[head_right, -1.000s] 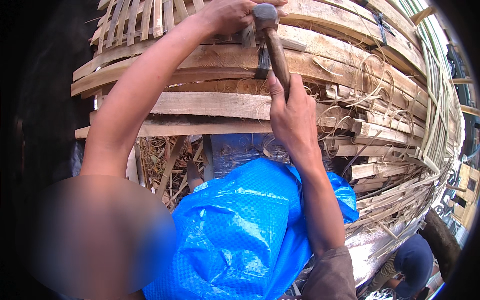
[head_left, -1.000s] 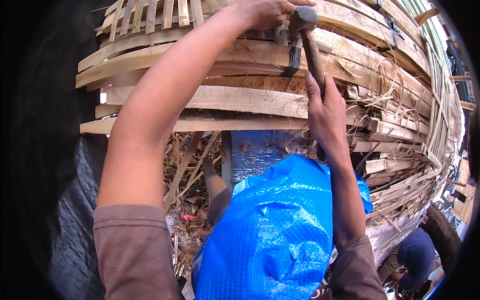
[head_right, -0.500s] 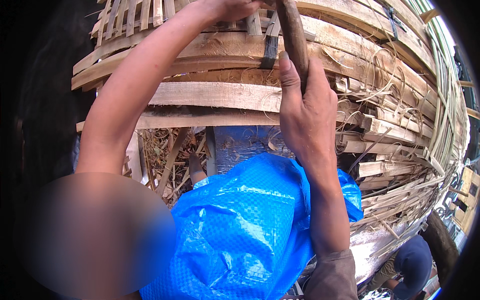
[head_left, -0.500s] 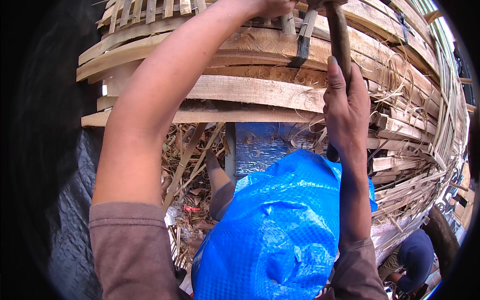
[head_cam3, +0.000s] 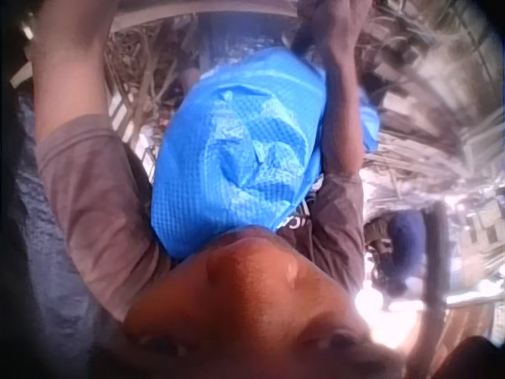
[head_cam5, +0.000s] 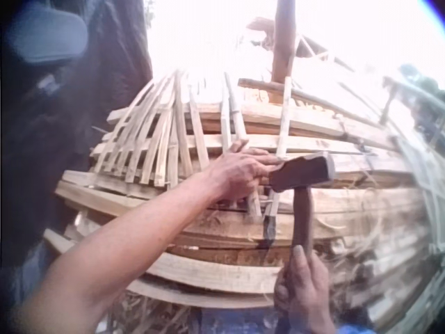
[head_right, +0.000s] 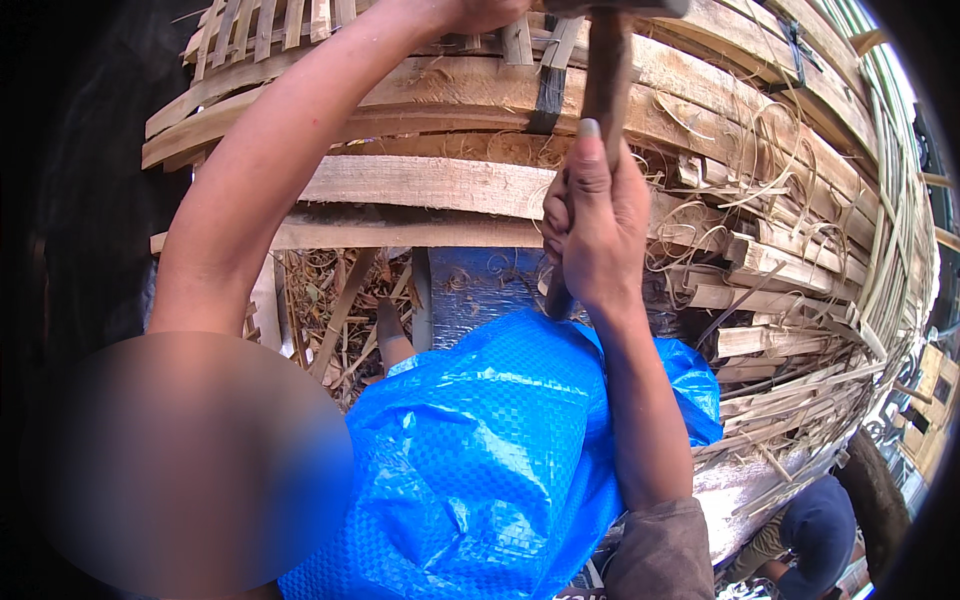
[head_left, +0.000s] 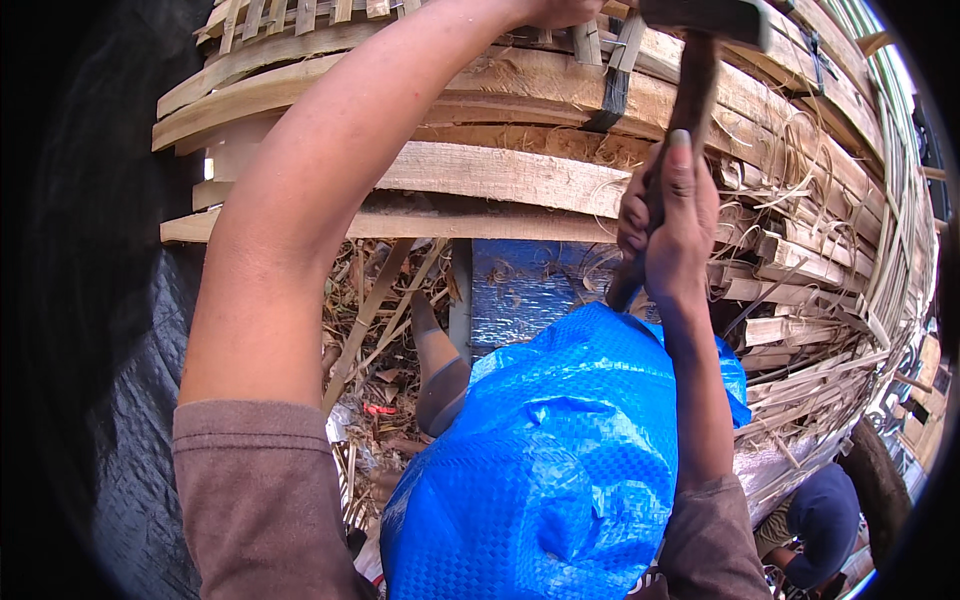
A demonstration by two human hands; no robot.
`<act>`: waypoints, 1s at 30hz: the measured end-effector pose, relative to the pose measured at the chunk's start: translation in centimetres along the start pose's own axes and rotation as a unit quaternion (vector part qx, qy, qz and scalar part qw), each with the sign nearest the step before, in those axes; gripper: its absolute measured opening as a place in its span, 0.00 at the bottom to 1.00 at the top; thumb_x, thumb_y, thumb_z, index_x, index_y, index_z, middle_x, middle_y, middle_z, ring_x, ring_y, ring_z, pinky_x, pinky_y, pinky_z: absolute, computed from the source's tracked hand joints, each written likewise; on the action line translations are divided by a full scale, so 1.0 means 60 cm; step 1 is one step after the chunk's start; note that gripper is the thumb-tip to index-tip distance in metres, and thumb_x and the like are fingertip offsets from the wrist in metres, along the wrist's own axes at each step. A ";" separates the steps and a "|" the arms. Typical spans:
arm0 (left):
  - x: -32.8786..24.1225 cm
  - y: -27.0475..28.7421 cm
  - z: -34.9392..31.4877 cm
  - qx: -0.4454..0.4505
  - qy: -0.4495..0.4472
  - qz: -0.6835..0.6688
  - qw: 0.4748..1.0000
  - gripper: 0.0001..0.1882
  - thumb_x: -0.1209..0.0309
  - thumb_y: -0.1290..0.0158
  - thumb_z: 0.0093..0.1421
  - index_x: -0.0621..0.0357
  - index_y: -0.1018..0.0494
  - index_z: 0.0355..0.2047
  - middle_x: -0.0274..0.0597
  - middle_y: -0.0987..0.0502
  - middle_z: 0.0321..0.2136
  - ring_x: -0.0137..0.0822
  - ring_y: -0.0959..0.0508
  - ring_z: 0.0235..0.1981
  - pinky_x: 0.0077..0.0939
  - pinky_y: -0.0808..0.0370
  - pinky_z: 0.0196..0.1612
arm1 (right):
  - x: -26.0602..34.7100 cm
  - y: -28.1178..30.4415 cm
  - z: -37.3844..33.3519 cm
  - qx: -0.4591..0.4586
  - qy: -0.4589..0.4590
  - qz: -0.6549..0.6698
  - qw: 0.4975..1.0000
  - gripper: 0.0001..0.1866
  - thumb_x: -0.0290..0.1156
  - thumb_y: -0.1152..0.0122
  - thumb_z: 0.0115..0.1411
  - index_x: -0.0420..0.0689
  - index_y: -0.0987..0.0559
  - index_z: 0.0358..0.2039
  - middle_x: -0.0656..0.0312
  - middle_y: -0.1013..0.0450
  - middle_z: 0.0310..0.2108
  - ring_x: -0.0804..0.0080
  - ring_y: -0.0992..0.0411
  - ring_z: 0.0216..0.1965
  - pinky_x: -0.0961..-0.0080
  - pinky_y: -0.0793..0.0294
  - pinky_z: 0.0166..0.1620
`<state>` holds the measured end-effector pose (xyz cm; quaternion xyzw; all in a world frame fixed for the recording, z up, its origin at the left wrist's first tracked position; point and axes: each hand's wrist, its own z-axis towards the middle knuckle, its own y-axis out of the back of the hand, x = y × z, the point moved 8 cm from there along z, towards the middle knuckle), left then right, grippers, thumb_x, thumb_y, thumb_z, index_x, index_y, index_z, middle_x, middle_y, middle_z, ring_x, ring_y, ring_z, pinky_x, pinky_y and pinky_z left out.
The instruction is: The person constructs a wooden structure by splitting wood strips with a blade and then hammering them onto a large frame.
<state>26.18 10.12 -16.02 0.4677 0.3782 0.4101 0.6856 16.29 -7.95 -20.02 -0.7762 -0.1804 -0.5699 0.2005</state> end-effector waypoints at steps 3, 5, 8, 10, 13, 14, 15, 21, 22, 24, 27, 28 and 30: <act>-0.009 0.013 -0.004 -0.016 0.007 -0.010 1.000 0.21 0.68 0.56 0.66 0.32 0.24 0.55 0.24 0.34 0.65 0.33 0.39 0.68 0.59 0.55 0.70 | -0.049 0.014 0.016 -0.015 -0.069 0.011 0.997 0.23 0.56 0.55 0.70 0.49 0.37 0.30 0.70 0.43 0.15 0.85 0.45 0.12 0.84 0.45 0.14; 0.006 -0.002 0.001 -0.011 0.020 -0.022 0.999 0.21 0.68 0.56 0.66 0.32 0.24 0.55 0.24 0.34 0.65 0.32 0.40 0.68 0.57 0.56 0.71 | -0.021 0.024 0.012 -0.049 -0.044 0.034 0.997 0.24 0.57 0.55 0.70 0.49 0.37 0.30 0.70 0.43 0.15 0.84 0.45 0.12 0.84 0.45 0.14; 0.020 -0.012 0.000 -0.009 0.030 -0.022 0.999 0.21 0.68 0.57 0.66 0.32 0.24 0.55 0.25 0.34 0.66 0.32 0.39 0.68 0.55 0.56 0.71 | 0.020 0.040 -0.005 -0.063 0.007 0.013 0.998 0.24 0.58 0.56 0.70 0.49 0.36 0.31 0.71 0.43 0.15 0.84 0.45 0.11 0.84 0.45 0.14; 0.024 -0.017 0.003 -0.002 0.033 0.006 0.999 0.21 0.68 0.57 0.66 0.32 0.24 0.55 0.26 0.34 0.65 0.32 0.39 0.68 0.55 0.55 0.71 | 0.026 0.031 -0.007 -0.044 0.048 -0.011 0.998 0.25 0.57 0.55 0.70 0.48 0.37 0.29 0.71 0.43 0.14 0.85 0.45 0.10 0.84 0.44 0.13; -0.007 0.015 -0.008 0.001 0.028 -0.030 0.999 0.21 0.67 0.56 0.66 0.31 0.24 0.55 0.26 0.34 0.65 0.33 0.39 0.68 0.56 0.55 0.71 | -0.046 0.003 0.022 -0.005 -0.040 -0.067 0.997 0.22 0.55 0.54 0.71 0.48 0.33 0.34 0.72 0.41 0.15 0.86 0.42 0.13 0.84 0.44 0.14; 0.007 -0.002 -0.004 -0.017 0.013 0.010 1.000 0.21 0.66 0.55 0.66 0.30 0.25 0.56 0.26 0.35 0.66 0.34 0.39 0.68 0.57 0.55 0.71 | -0.042 0.002 0.019 -0.019 -0.041 -0.056 0.997 0.22 0.54 0.55 0.71 0.48 0.34 0.34 0.72 0.41 0.15 0.86 0.42 0.13 0.84 0.44 0.14; 0.016 -0.004 0.004 -0.013 0.011 0.012 1.000 0.21 0.67 0.55 0.65 0.30 0.26 0.57 0.26 0.35 0.66 0.34 0.39 0.68 0.57 0.55 0.71 | -0.030 0.002 0.013 -0.033 -0.042 -0.044 0.998 0.21 0.54 0.55 0.71 0.48 0.34 0.33 0.72 0.41 0.15 0.86 0.42 0.13 0.84 0.44 0.14; -0.003 0.004 -0.006 -0.024 -0.006 -0.028 0.999 0.25 0.72 0.57 0.61 0.30 0.25 0.55 0.26 0.35 0.66 0.35 0.38 0.68 0.57 0.56 0.71 | 0.015 0.011 -0.009 -0.039 0.054 -0.020 0.998 0.21 0.53 0.54 0.71 0.47 0.35 0.32 0.71 0.42 0.15 0.87 0.44 0.13 0.85 0.46 0.14; -0.001 0.004 -0.004 -0.024 -0.002 -0.023 0.999 0.24 0.72 0.57 0.61 0.31 0.24 0.54 0.26 0.35 0.66 0.35 0.38 0.67 0.58 0.55 0.71 | -0.014 0.012 0.004 -0.041 0.036 -0.081 0.995 0.21 0.53 0.54 0.72 0.48 0.36 0.31 0.72 0.42 0.15 0.86 0.44 0.12 0.84 0.45 0.14; 0.011 -0.003 0.004 -0.023 0.005 -0.014 1.000 0.23 0.72 0.57 0.61 0.33 0.23 0.52 0.26 0.35 0.66 0.36 0.38 0.67 0.58 0.55 0.70 | -0.033 0.011 0.027 -0.046 0.034 -0.147 0.987 0.21 0.53 0.54 0.72 0.49 0.37 0.30 0.72 0.42 0.15 0.86 0.45 0.11 0.83 0.45 0.14; 0.021 -0.017 0.001 -0.017 -0.005 -0.006 1.000 0.19 0.71 0.56 0.62 0.38 0.21 0.48 0.26 0.34 0.66 0.36 0.37 0.67 0.59 0.54 0.70 | -0.005 -0.006 0.013 -0.036 -0.014 -0.056 0.998 0.21 0.53 0.54 0.71 0.49 0.37 0.29 0.72 0.42 0.15 0.86 0.45 0.11 0.85 0.46 0.14; 0.020 -0.013 0.005 -0.042 -0.019 0.031 0.998 0.16 0.70 0.55 0.63 0.40 0.20 0.44 0.25 0.34 0.65 0.35 0.37 0.67 0.59 0.52 0.69 | 0.006 -0.001 0.002 -0.048 -0.012 -0.042 0.998 0.21 0.53 0.52 0.71 0.48 0.34 0.33 0.74 0.43 0.15 0.88 0.45 0.13 0.85 0.47 0.15; 0.028 -0.020 -0.001 -0.041 -0.008 0.025 0.999 0.16 0.70 0.55 0.63 0.39 0.21 0.46 0.25 0.34 0.65 0.34 0.37 0.67 0.59 0.52 0.69 | 0.011 -0.001 -0.001 -0.047 0.036 -0.056 0.997 0.21 0.53 0.53 0.71 0.48 0.35 0.32 0.73 0.42 0.15 0.87 0.45 0.12 0.85 0.46 0.14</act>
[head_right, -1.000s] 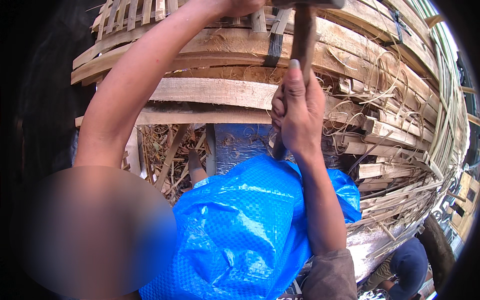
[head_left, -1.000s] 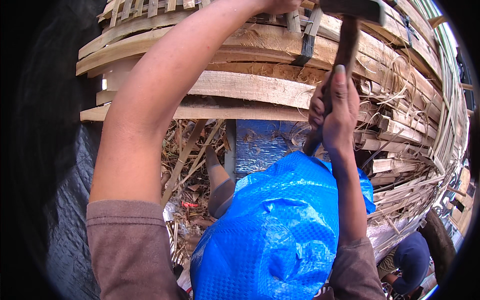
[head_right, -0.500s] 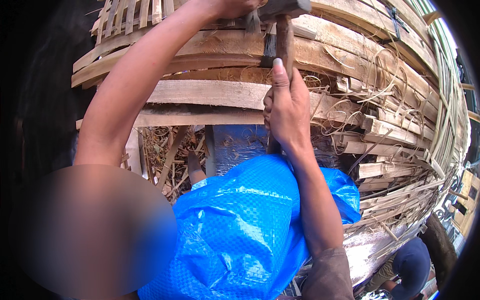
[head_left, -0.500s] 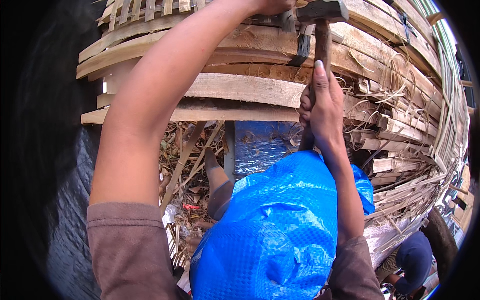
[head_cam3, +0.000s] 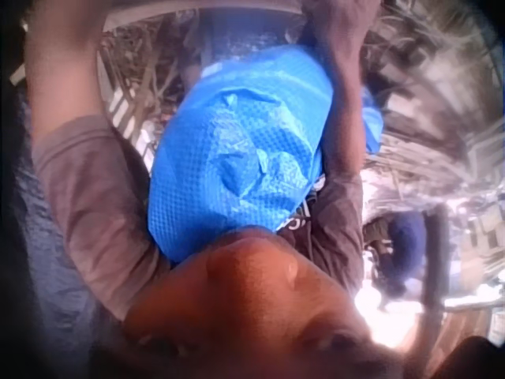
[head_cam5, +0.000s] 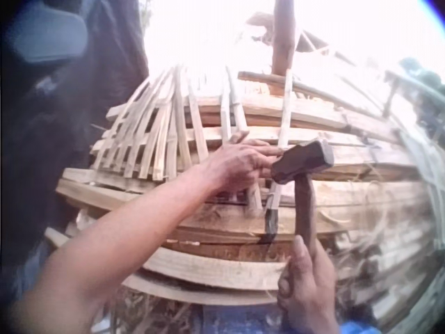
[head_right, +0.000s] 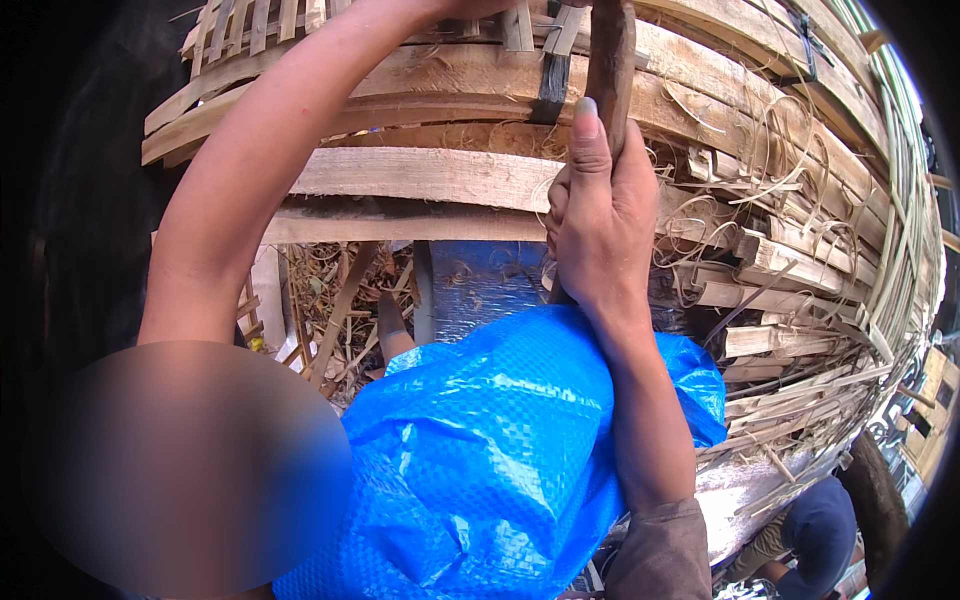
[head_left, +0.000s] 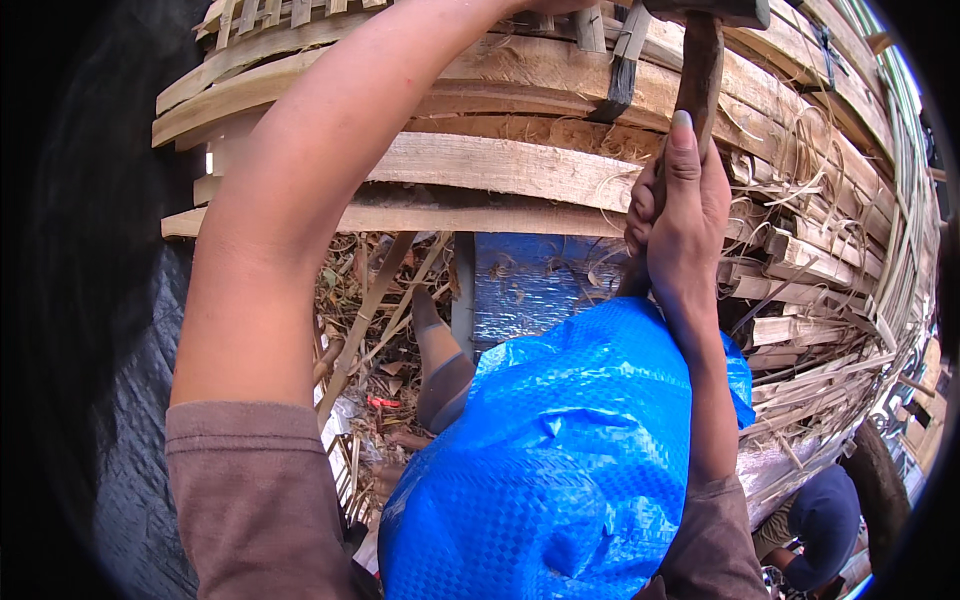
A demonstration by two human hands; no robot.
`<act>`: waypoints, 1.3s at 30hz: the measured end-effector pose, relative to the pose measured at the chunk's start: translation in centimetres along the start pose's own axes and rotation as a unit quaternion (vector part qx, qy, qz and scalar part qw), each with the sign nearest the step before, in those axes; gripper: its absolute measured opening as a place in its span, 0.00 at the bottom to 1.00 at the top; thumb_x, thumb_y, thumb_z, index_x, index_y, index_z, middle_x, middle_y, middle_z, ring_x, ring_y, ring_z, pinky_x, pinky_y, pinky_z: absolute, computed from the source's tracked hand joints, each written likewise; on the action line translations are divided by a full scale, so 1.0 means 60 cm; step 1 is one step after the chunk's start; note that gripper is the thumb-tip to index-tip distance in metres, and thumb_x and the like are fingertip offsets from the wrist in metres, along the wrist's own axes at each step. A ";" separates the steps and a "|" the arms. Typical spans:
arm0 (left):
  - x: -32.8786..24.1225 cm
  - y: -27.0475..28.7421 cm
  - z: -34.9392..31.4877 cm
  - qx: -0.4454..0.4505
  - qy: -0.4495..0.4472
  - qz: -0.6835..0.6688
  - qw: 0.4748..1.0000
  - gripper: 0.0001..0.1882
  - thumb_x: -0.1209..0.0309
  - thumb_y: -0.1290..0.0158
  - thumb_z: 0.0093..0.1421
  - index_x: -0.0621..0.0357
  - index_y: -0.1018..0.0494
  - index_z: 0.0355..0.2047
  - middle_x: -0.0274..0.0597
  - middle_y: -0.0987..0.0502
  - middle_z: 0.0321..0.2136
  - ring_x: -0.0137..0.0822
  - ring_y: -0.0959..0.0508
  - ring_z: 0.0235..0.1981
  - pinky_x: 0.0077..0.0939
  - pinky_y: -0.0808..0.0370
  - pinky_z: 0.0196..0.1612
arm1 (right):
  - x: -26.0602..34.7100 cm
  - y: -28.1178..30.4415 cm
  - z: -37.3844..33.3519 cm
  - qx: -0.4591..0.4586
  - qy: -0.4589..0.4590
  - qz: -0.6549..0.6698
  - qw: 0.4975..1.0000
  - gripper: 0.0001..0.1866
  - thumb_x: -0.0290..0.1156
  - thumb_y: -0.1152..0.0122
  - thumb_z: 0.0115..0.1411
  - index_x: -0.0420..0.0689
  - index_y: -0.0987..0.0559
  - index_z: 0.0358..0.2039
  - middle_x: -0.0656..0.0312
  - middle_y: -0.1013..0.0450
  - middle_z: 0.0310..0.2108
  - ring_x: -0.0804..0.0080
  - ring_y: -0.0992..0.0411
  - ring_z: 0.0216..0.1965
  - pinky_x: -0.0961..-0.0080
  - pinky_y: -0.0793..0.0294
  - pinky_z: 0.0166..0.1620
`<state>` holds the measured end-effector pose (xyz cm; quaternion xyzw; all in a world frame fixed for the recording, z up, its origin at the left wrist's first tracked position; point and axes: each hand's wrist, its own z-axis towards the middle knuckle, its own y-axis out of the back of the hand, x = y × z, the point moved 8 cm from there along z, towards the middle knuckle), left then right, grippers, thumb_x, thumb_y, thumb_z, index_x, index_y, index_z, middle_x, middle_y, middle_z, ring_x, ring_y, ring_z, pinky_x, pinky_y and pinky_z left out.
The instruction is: The person constructs a wooden structure by splitting wood strips with a blade and then hammering them onto a large frame.
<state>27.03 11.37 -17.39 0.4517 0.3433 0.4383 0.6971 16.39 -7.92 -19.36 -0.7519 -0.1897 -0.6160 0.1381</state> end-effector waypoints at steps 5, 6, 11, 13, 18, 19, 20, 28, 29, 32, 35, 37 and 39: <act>-0.016 0.004 0.001 -0.003 -0.014 0.009 1.000 0.23 0.70 0.55 0.63 0.30 0.25 0.55 0.26 0.33 0.65 0.34 0.37 0.67 0.56 0.50 0.69 | -0.045 -0.005 0.013 0.010 -0.038 -0.050 0.998 0.19 0.51 0.54 0.72 0.49 0.35 0.33 0.73 0.42 0.16 0.87 0.44 0.13 0.86 0.46 0.15; -0.007 0.003 0.000 0.006 -0.007 -0.012 1.000 0.22 0.70 0.55 0.62 0.32 0.24 0.54 0.26 0.33 0.65 0.34 0.37 0.67 0.56 0.51 0.69 | -0.029 -0.006 0.009 0.014 -0.040 -0.023 0.999 0.19 0.52 0.54 0.72 0.49 0.35 0.33 0.73 0.42 0.15 0.87 0.44 0.13 0.86 0.46 0.15; -0.006 0.007 -0.008 -0.005 -0.003 0.022 1.000 0.20 0.69 0.54 0.63 0.35 0.24 0.53 0.26 0.33 0.65 0.33 0.36 0.66 0.55 0.50 0.69 | -0.029 0.008 0.010 0.011 0.002 -0.070 0.997 0.21 0.50 0.50 0.71 0.44 0.32 0.31 0.71 0.39 0.17 0.84 0.41 0.17 0.78 0.40 0.21; -0.009 0.000 0.001 -0.008 -0.014 -0.007 1.000 0.21 0.67 0.52 0.63 0.38 0.26 0.57 0.31 0.31 0.63 0.34 0.36 0.66 0.52 0.47 0.69 | -0.051 0.008 0.031 0.004 -0.009 -0.096 0.995 0.21 0.51 0.50 0.71 0.45 0.32 0.32 0.72 0.40 0.16 0.84 0.42 0.17 0.80 0.42 0.19; -0.018 0.063 -0.014 -0.169 0.035 0.022 0.985 0.16 0.64 0.50 0.62 0.47 0.21 0.49 0.42 0.29 0.58 0.43 0.35 0.63 0.43 0.42 0.66 | -0.052 0.029 0.008 0.012 -0.047 0.017 0.999 0.18 0.50 0.51 0.71 0.48 0.35 0.33 0.74 0.43 0.14 0.88 0.45 0.13 0.85 0.47 0.14; -0.010 0.061 -0.022 -0.163 0.070 0.032 0.984 0.15 0.63 0.49 0.62 0.47 0.20 0.47 0.43 0.28 0.58 0.44 0.34 0.63 0.43 0.42 0.65 | -0.054 0.038 0.003 0.007 -0.040 0.015 0.999 0.18 0.50 0.51 0.71 0.48 0.35 0.33 0.74 0.43 0.14 0.88 0.45 0.13 0.85 0.46 0.14; -0.002 0.060 -0.029 -0.174 0.114 0.027 0.978 0.14 0.61 0.49 0.62 0.47 0.18 0.43 0.43 0.28 0.57 0.46 0.34 0.62 0.45 0.42 0.65 | -0.055 0.047 -0.001 -0.002 -0.049 0.029 0.998 0.18 0.49 0.51 0.71 0.49 0.36 0.34 0.74 0.43 0.14 0.88 0.45 0.12 0.85 0.46 0.14; -0.003 0.038 0.014 -0.034 0.113 -0.005 0.993 0.23 0.47 0.50 0.64 0.37 0.25 0.56 0.40 0.33 0.63 0.46 0.40 0.66 0.59 0.45 0.65 | -0.088 0.102 0.011 -0.065 -0.036 0.048 0.996 0.15 0.46 0.47 0.70 0.48 0.34 0.37 0.75 0.43 0.14 0.89 0.45 0.12 0.86 0.46 0.13; -0.004 0.028 0.025 -0.008 0.103 -0.008 0.995 0.23 0.46 0.51 0.64 0.35 0.25 0.56 0.39 0.35 0.64 0.46 0.40 0.66 0.60 0.46 0.65 | -0.089 0.101 0.012 -0.060 -0.034 0.050 0.996 0.15 0.46 0.47 0.70 0.48 0.34 0.38 0.75 0.43 0.14 0.88 0.45 0.11 0.86 0.46 0.13; -0.029 0.038 0.046 0.070 0.076 -0.020 0.994 0.22 0.42 0.54 0.65 0.31 0.24 0.53 0.36 0.38 0.66 0.46 0.44 0.69 0.62 0.46 0.65 | -0.090 0.102 0.014 -0.057 -0.032 0.060 0.996 0.15 0.46 0.47 0.70 0.47 0.33 0.39 0.75 0.43 0.14 0.88 0.45 0.11 0.85 0.47 0.13; -0.017 0.029 0.053 0.052 0.021 0.020 0.998 0.23 0.41 0.53 0.64 0.37 0.22 0.49 0.36 0.38 0.66 0.46 0.44 0.69 0.62 0.45 0.65 | -0.092 0.103 0.015 -0.057 -0.037 0.069 0.995 0.15 0.46 0.47 0.70 0.47 0.33 0.40 0.75 0.43 0.13 0.88 0.45 0.11 0.85 0.46 0.12; -0.010 0.027 0.049 0.017 0.023 0.016 0.999 0.25 0.40 0.51 0.62 0.41 0.22 0.46 0.36 0.34 0.64 0.46 0.40 0.66 0.56 0.43 0.65 | -0.092 0.103 0.016 -0.058 -0.040 0.072 0.995 0.15 0.46 0.47 0.70 0.47 0.33 0.40 0.75 0.43 0.13 0.88 0.45 0.10 0.85 0.46 0.12; 0.000 0.023 0.045 0.011 0.035 0.007 0.999 0.26 0.40 0.50 0.61 0.42 0.22 0.47 0.36 0.32 0.62 0.46 0.38 0.65 0.51 0.42 0.65 | -0.092 0.104 0.017 -0.059 -0.032 0.067 0.995 0.15 0.46 0.48 0.71 0.47 0.33 0.40 0.75 0.43 0.13 0.88 0.45 0.10 0.85 0.47 0.12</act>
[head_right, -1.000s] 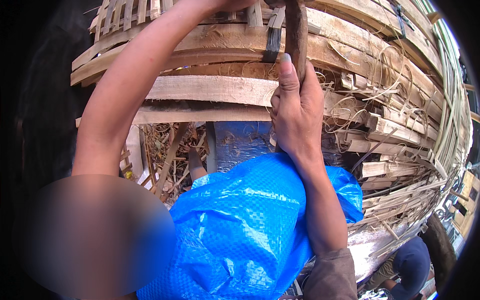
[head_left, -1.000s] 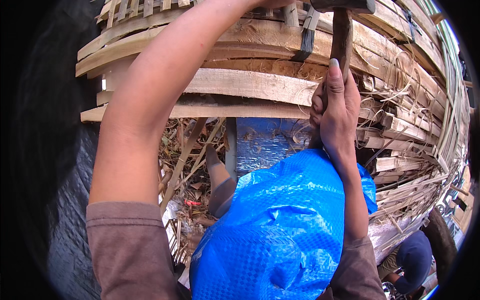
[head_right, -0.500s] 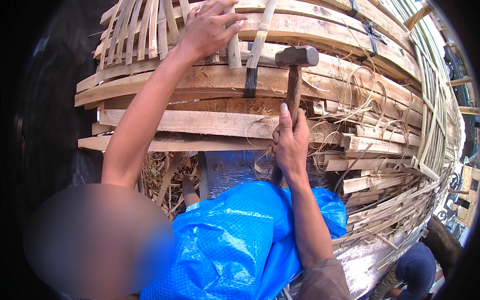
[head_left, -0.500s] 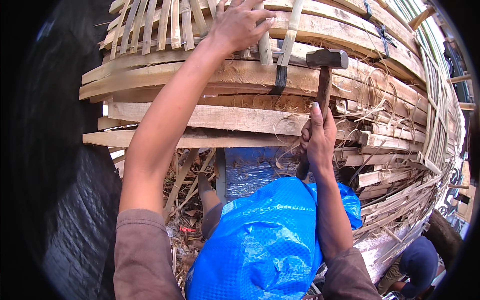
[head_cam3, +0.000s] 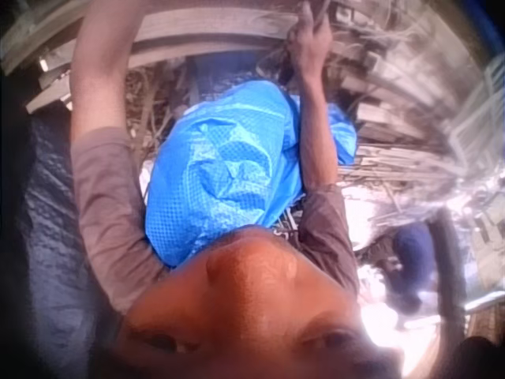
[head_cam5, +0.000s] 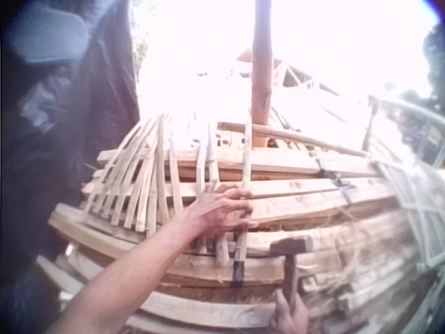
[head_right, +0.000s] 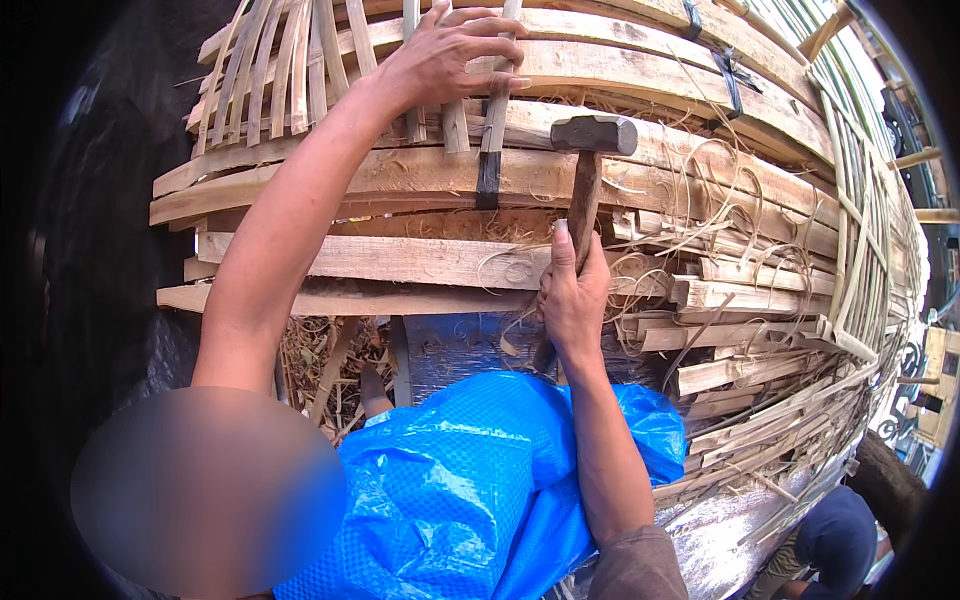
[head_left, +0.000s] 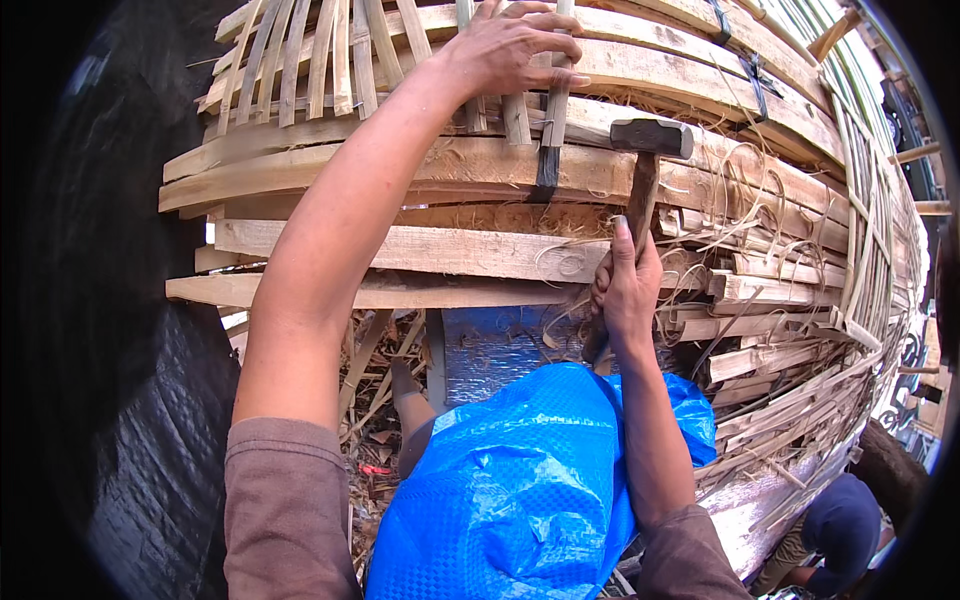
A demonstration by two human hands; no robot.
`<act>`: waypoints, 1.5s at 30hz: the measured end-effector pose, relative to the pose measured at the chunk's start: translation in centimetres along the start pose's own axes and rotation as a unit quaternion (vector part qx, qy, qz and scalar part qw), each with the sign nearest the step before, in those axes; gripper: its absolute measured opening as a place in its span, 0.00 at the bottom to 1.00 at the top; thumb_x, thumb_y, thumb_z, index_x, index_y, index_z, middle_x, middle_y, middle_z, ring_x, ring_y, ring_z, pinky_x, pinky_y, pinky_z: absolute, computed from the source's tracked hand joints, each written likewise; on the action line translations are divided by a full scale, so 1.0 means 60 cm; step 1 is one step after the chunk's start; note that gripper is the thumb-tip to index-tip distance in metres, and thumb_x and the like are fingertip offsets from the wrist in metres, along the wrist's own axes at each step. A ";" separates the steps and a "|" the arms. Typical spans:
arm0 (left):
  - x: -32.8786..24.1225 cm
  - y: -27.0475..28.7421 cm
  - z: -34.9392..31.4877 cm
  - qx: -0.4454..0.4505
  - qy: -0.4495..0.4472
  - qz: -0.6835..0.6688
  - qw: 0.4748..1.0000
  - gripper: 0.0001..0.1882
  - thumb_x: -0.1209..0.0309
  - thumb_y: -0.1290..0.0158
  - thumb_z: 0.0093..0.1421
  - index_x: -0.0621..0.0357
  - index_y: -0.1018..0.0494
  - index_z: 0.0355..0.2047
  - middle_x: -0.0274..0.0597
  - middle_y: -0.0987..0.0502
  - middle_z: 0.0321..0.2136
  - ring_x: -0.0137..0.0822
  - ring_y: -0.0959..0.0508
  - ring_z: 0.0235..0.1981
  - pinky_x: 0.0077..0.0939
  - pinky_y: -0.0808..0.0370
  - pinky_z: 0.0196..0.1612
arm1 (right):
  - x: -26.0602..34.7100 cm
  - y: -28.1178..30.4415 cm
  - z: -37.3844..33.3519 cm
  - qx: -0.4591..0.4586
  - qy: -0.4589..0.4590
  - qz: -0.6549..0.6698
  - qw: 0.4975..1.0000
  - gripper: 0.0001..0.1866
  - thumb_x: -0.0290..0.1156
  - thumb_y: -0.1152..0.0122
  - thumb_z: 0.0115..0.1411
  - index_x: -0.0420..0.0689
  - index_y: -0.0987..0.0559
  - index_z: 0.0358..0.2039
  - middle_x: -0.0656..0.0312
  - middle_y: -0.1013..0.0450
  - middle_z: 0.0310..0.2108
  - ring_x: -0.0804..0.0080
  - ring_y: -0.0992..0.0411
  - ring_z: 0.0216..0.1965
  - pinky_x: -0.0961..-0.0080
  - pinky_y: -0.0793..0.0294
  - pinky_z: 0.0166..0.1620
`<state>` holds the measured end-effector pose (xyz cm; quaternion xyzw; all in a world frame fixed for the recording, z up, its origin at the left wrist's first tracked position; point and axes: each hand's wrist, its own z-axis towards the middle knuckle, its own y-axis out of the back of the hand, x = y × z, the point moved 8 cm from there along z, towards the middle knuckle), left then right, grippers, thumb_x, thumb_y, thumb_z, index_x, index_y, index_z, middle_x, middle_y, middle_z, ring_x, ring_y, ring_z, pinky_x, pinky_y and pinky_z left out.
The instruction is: The person constructs a wooden structure by splitting wood strips with a blade and then hammering them onto a large frame.
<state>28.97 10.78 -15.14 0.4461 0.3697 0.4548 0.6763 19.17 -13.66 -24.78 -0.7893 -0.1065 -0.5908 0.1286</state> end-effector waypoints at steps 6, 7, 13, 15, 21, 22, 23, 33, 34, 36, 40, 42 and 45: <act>-0.003 0.005 0.000 -0.016 0.000 -0.022 1.000 0.27 0.43 0.48 0.61 0.48 0.23 0.51 0.39 0.30 0.61 0.46 0.37 0.64 0.44 0.43 0.66 | 0.002 -0.002 0.000 0.001 -0.002 0.007 1.000 0.15 0.46 0.48 0.71 0.46 0.33 0.39 0.75 0.43 0.13 0.88 0.45 0.10 0.85 0.47 0.12; -0.003 0.005 -0.001 -0.019 -0.003 -0.021 1.000 0.27 0.43 0.48 0.61 0.48 0.23 0.51 0.39 0.30 0.61 0.46 0.37 0.64 0.44 0.43 0.66 | 0.003 -0.003 -0.001 0.003 -0.004 0.010 1.000 0.15 0.45 0.48 0.71 0.46 0.33 0.39 0.75 0.43 0.13 0.88 0.45 0.10 0.84 0.47 0.12; 0.026 0.023 -0.028 -0.180 0.056 0.029 0.982 0.25 0.49 0.47 0.62 0.49 0.26 0.54 0.45 0.30 0.59 0.47 0.36 0.63 0.47 0.40 0.65 | 0.001 -0.004 -0.001 -0.002 -0.014 -0.006 1.000 0.15 0.46 0.48 0.71 0.47 0.34 0.38 0.75 0.44 0.13 0.88 0.46 0.10 0.84 0.47 0.12; 0.038 0.054 -0.052 -0.198 0.184 0.068 0.960 0.25 0.52 0.46 0.62 0.50 0.28 0.55 0.46 0.30 0.59 0.48 0.34 0.62 0.47 0.39 0.65 | 0.000 0.001 -0.001 -0.015 -0.019 -0.005 1.000 0.15 0.46 0.48 0.71 0.47 0.34 0.38 0.75 0.44 0.13 0.88 0.46 0.10 0.84 0.47 0.12; 0.095 0.012 -0.105 -0.114 0.268 0.104 0.951 0.27 0.44 0.53 0.63 0.32 0.32 0.61 0.29 0.36 0.65 0.37 0.38 0.66 0.61 0.51 0.68 | -0.002 -0.003 -0.002 -0.014 -0.016 -0.002 1.000 0.15 0.46 0.48 0.71 0.47 0.34 0.38 0.75 0.44 0.13 0.87 0.46 0.10 0.84 0.47 0.12; 0.098 -0.002 -0.105 -0.066 0.276 0.161 0.945 0.28 0.40 0.56 0.65 0.23 0.35 0.64 0.21 0.40 0.68 0.31 0.41 0.69 0.66 0.57 0.70 | -0.002 -0.002 -0.003 -0.014 -0.013 -0.005 1.000 0.15 0.46 0.48 0.70 0.47 0.34 0.38 0.75 0.44 0.13 0.87 0.45 0.10 0.84 0.47 0.12; 0.106 -0.004 -0.101 -0.072 0.261 0.111 0.956 0.40 0.26 0.61 0.58 0.28 0.35 0.65 0.27 0.41 0.69 0.36 0.42 0.69 0.75 0.55 0.66 | -0.001 -0.003 -0.003 -0.011 -0.010 -0.007 1.000 0.15 0.46 0.47 0.70 0.47 0.34 0.38 0.75 0.44 0.13 0.87 0.45 0.10 0.84 0.47 0.12; 0.084 -0.018 -0.087 -0.073 0.248 0.134 0.957 0.33 0.25 0.60 0.56 0.07 0.37 0.61 0.24 0.43 0.69 0.55 0.45 0.69 0.87 0.59 0.62 | 0.005 -0.004 -0.003 -0.011 0.012 -0.053 0.998 0.17 0.47 0.47 0.70 0.45 0.32 0.37 0.73 0.41 0.15 0.86 0.42 0.13 0.83 0.43 0.15; 0.082 -0.016 -0.086 -0.069 0.249 0.120 0.958 0.34 0.25 0.60 0.55 0.08 0.37 0.61 0.24 0.42 0.69 0.56 0.45 0.69 0.87 0.60 0.62 | 0.003 0.000 -0.001 -0.012 0.020 -0.069 0.997 0.17 0.47 0.47 0.70 0.44 0.32 0.37 0.71 0.40 0.15 0.84 0.41 0.14 0.81 0.41 0.16; 0.075 -0.014 -0.081 -0.063 0.253 0.092 0.961 0.35 0.23 0.61 0.54 0.08 0.37 0.61 0.24 0.42 0.69 0.57 0.45 0.69 0.87 0.61 0.63 | 0.000 0.014 0.004 -0.026 0.060 -0.164 0.984 0.18 0.46 0.46 0.70 0.43 0.32 0.36 0.67 0.37 0.17 0.79 0.38 0.16 0.76 0.38 0.20; 0.075 -0.014 -0.082 -0.078 0.255 0.085 0.960 0.37 0.22 0.61 0.52 0.10 0.36 0.61 0.25 0.40 0.68 0.58 0.45 0.69 0.87 0.60 0.63 | 0.040 -0.016 -0.022 -0.013 0.104 -0.268 0.958 0.18 0.45 0.46 0.70 0.40 0.32 0.37 0.58 0.32 0.20 0.71 0.32 0.22 0.68 0.34 0.27; 0.078 -0.016 -0.084 -0.083 0.252 0.082 0.961 0.37 0.22 0.60 0.52 0.11 0.35 0.61 0.25 0.40 0.68 0.60 0.44 0.69 0.87 0.59 0.62 | 0.092 -0.062 -0.045 0.007 0.182 -0.355 0.917 0.14 0.40 0.44 0.68 0.41 0.31 0.41 0.50 0.29 0.21 0.57 0.27 0.21 0.60 0.32 0.25; 0.080 -0.014 -0.081 -0.065 0.255 0.085 0.961 0.38 0.22 0.57 0.50 0.10 0.35 0.60 0.25 0.39 0.67 0.61 0.43 0.67 0.86 0.56 0.62 | 0.128 -0.116 -0.064 0.039 0.279 -0.424 0.861 0.15 0.35 0.40 0.65 0.43 0.33 0.46 0.45 0.28 0.21 0.39 0.27 0.23 0.49 0.33 0.24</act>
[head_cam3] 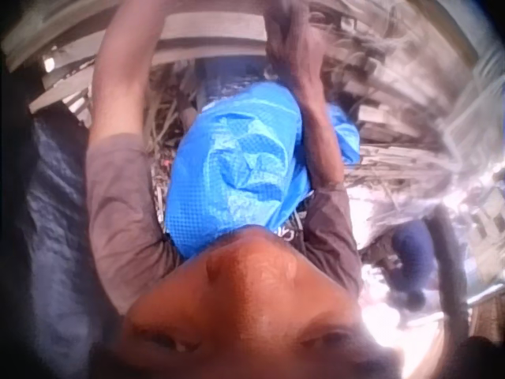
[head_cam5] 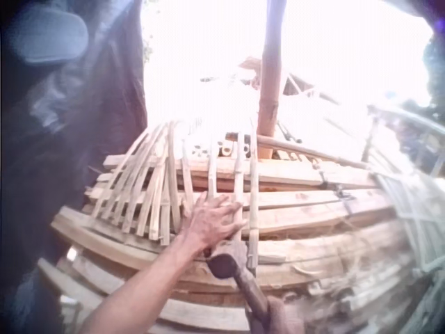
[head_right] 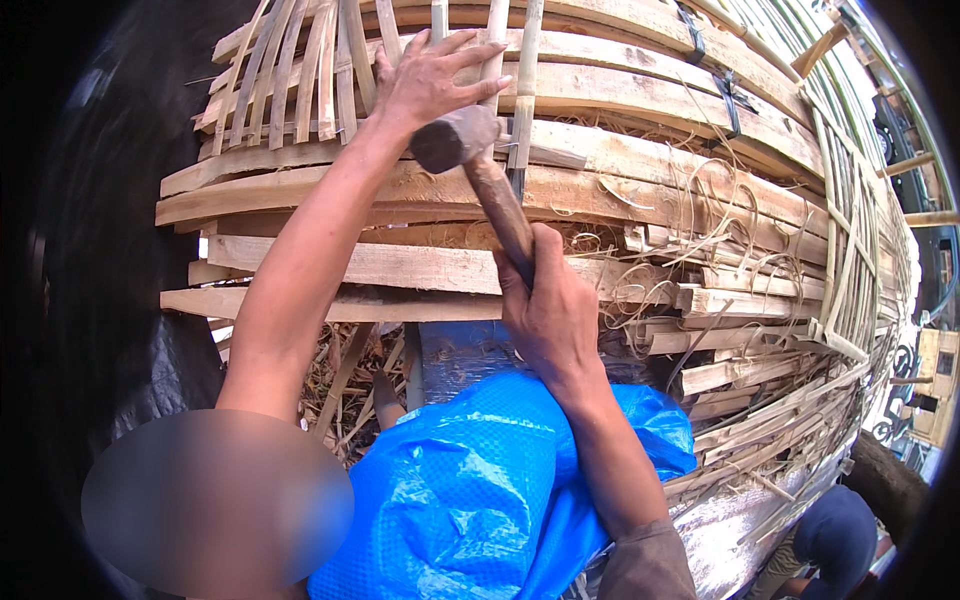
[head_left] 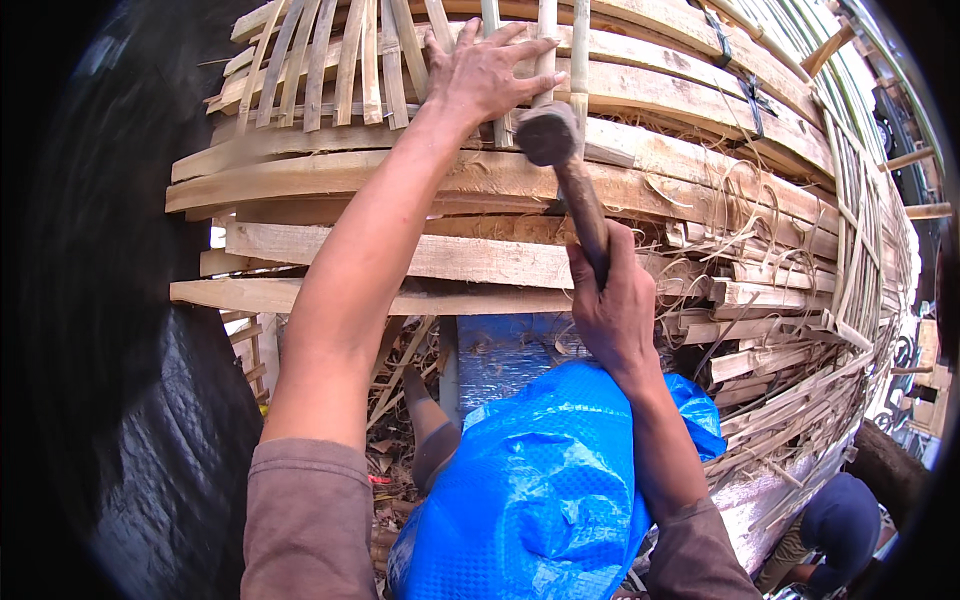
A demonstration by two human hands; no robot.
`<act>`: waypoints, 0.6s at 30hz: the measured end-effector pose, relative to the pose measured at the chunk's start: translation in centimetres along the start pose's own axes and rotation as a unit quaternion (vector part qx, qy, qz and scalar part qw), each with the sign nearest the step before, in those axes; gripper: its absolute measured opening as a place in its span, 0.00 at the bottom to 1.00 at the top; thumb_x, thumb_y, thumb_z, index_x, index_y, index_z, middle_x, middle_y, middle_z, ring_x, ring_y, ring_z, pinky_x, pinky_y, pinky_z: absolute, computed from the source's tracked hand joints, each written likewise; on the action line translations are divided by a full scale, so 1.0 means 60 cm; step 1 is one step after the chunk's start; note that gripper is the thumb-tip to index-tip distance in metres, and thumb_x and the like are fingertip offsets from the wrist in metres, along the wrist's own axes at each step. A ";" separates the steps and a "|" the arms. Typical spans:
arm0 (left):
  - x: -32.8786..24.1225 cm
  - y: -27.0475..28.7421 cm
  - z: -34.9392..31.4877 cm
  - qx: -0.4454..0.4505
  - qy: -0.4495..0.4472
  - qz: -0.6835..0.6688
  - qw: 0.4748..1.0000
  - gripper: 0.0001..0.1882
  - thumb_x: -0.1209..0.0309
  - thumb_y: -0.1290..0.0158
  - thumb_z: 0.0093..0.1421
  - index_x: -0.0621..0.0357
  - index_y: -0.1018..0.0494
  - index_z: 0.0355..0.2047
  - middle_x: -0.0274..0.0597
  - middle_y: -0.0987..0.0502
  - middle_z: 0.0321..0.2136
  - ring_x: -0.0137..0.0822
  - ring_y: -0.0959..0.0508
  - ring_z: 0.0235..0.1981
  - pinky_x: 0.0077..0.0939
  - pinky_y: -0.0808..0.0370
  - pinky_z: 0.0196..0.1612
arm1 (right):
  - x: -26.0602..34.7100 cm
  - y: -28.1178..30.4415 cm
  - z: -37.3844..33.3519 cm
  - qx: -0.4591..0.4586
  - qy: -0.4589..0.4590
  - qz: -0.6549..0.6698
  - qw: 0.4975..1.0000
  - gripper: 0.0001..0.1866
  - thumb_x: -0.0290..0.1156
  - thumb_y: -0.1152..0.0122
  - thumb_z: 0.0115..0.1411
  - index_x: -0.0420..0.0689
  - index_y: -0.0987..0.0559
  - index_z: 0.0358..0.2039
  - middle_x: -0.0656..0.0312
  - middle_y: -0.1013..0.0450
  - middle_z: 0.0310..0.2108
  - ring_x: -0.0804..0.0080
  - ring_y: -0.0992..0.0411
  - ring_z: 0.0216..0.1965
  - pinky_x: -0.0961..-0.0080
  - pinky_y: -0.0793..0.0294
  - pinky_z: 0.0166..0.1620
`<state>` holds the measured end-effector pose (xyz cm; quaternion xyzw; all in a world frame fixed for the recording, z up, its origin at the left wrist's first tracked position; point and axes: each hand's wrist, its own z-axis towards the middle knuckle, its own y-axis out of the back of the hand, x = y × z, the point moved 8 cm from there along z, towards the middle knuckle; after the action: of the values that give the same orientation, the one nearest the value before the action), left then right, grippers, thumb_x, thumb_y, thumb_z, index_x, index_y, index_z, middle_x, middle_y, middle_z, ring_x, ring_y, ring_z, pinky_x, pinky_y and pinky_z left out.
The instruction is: The person constructs a wooden structure by splitting wood strips with a blade and then hammering them onto a large frame.
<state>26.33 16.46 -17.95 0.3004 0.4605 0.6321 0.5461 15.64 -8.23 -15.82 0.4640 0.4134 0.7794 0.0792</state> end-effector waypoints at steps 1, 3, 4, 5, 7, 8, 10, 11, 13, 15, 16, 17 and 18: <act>0.001 0.002 -0.002 -0.013 0.000 -0.010 1.000 0.38 0.22 0.55 0.49 0.10 0.34 0.60 0.25 0.38 0.67 0.59 0.41 0.67 0.85 0.55 0.62 | 0.007 -0.012 0.005 0.020 0.010 0.002 1.000 0.15 0.35 0.42 0.65 0.43 0.33 0.45 0.44 0.28 0.21 0.40 0.27 0.23 0.49 0.33 0.25; 0.001 0.005 -0.004 -0.039 0.000 -0.032 0.999 0.39 0.22 0.52 0.46 0.11 0.33 0.59 0.25 0.36 0.65 0.57 0.39 0.66 0.84 0.53 0.62 | 0.002 -0.028 0.017 0.060 -0.021 -0.001 0.998 0.14 0.36 0.43 0.66 0.42 0.34 0.44 0.43 0.28 0.22 0.38 0.27 0.23 0.48 0.33 0.25; 0.001 0.007 -0.004 -0.040 -0.003 -0.026 0.999 0.39 0.23 0.52 0.46 0.12 0.32 0.59 0.25 0.35 0.65 0.56 0.39 0.66 0.84 0.52 0.62 | 0.000 -0.027 0.023 0.052 -0.020 -0.014 0.998 0.13 0.36 0.44 0.66 0.42 0.34 0.43 0.42 0.28 0.22 0.37 0.27 0.24 0.47 0.33 0.25; 0.000 0.009 -0.004 -0.041 -0.005 -0.019 0.999 0.39 0.23 0.51 0.46 0.12 0.32 0.59 0.25 0.35 0.65 0.56 0.38 0.66 0.85 0.52 0.62 | -0.004 -0.024 0.028 0.044 -0.019 -0.027 0.998 0.13 0.36 0.44 0.67 0.42 0.34 0.43 0.42 0.28 0.22 0.37 0.27 0.24 0.47 0.33 0.25; -0.003 0.012 -0.004 -0.041 -0.008 -0.013 0.999 0.39 0.24 0.50 0.46 0.13 0.31 0.58 0.26 0.34 0.64 0.55 0.38 0.66 0.85 0.52 0.61 | -0.011 -0.017 0.027 0.036 -0.027 -0.039 0.998 0.13 0.36 0.44 0.67 0.42 0.34 0.42 0.42 0.28 0.21 0.36 0.27 0.24 0.47 0.33 0.25; -0.004 0.013 -0.004 -0.040 -0.010 -0.013 0.999 0.37 0.25 0.50 0.47 0.13 0.31 0.58 0.26 0.34 0.64 0.55 0.38 0.66 0.86 0.52 0.61 | -0.014 -0.012 0.023 0.037 -0.037 -0.037 0.998 0.13 0.36 0.44 0.67 0.42 0.34 0.42 0.41 0.28 0.21 0.36 0.27 0.25 0.47 0.33 0.26; -0.009 0.017 -0.004 -0.044 -0.016 -0.008 0.999 0.32 0.31 0.49 0.53 0.13 0.31 0.58 0.26 0.34 0.64 0.55 0.38 0.65 0.86 0.52 0.60 | -0.014 -0.007 0.018 0.051 -0.070 -0.020 0.996 0.13 0.36 0.44 0.67 0.42 0.34 0.41 0.42 0.28 0.21 0.36 0.27 0.25 0.47 0.33 0.26; -0.010 0.019 -0.007 -0.047 -0.018 -0.003 0.999 0.32 0.31 0.49 0.53 0.13 0.31 0.58 0.26 0.34 0.64 0.55 0.38 0.65 0.86 0.52 0.60 | -0.006 -0.005 0.019 0.051 -0.061 -0.014 0.997 0.13 0.36 0.44 0.67 0.42 0.34 0.41 0.42 0.28 0.21 0.36 0.27 0.25 0.47 0.34 0.26; -0.012 0.024 -0.014 -0.054 -0.025 0.006 0.998 0.32 0.30 0.48 0.52 0.13 0.31 0.58 0.26 0.33 0.64 0.55 0.38 0.65 0.86 0.51 0.60 | 0.011 -0.006 0.017 0.048 -0.043 -0.003 0.998 0.13 0.36 0.44 0.67 0.42 0.34 0.41 0.42 0.28 0.21 0.37 0.27 0.24 0.47 0.34 0.26; -0.009 0.009 -0.015 -0.049 -0.099 0.041 0.993 0.37 0.27 0.47 0.47 0.12 0.31 0.58 0.24 0.34 0.64 0.54 0.39 0.66 0.85 0.51 0.61 | 0.016 -0.014 0.018 0.044 -0.026 -0.017 0.999 0.13 0.38 0.45 0.67 0.42 0.35 0.40 0.42 0.28 0.20 0.37 0.28 0.24 0.45 0.35 0.26; -0.004 0.011 -0.008 -0.042 -0.055 0.020 0.997 0.37 0.27 0.47 0.47 0.12 0.32 0.59 0.23 0.34 0.65 0.54 0.39 0.67 0.85 0.51 0.61 | 0.010 -0.020 0.021 0.049 -0.035 -0.030 0.998 0.14 0.38 0.45 0.68 0.42 0.35 0.40 0.42 0.28 0.20 0.37 0.28 0.24 0.45 0.35 0.26; 0.001 0.012 -0.005 -0.034 -0.009 -0.002 0.999 0.37 0.27 0.47 0.48 0.11 0.32 0.59 0.22 0.34 0.65 0.53 0.40 0.67 0.84 0.51 0.61 | 0.003 -0.026 0.023 0.054 -0.044 -0.042 0.997 0.14 0.39 0.46 0.68 0.42 0.35 0.40 0.42 0.28 0.20 0.37 0.28 0.24 0.45 0.35 0.26; 0.000 0.010 -0.002 -0.010 0.006 0.007 1.000 0.30 0.33 0.52 0.58 0.18 0.31 0.59 0.21 0.34 0.64 0.50 0.39 0.67 0.84 0.52 0.61 | -0.003 -0.026 0.023 0.043 -0.045 -0.060 0.996 0.14 0.39 0.46 0.68 0.42 0.35 0.40 0.41 0.28 0.20 0.36 0.28 0.24 0.44 0.35 0.26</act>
<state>25.94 16.46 -17.47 0.2939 0.4557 0.6422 0.5418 16.41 -6.52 -16.77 0.4760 0.4697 0.7330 0.1243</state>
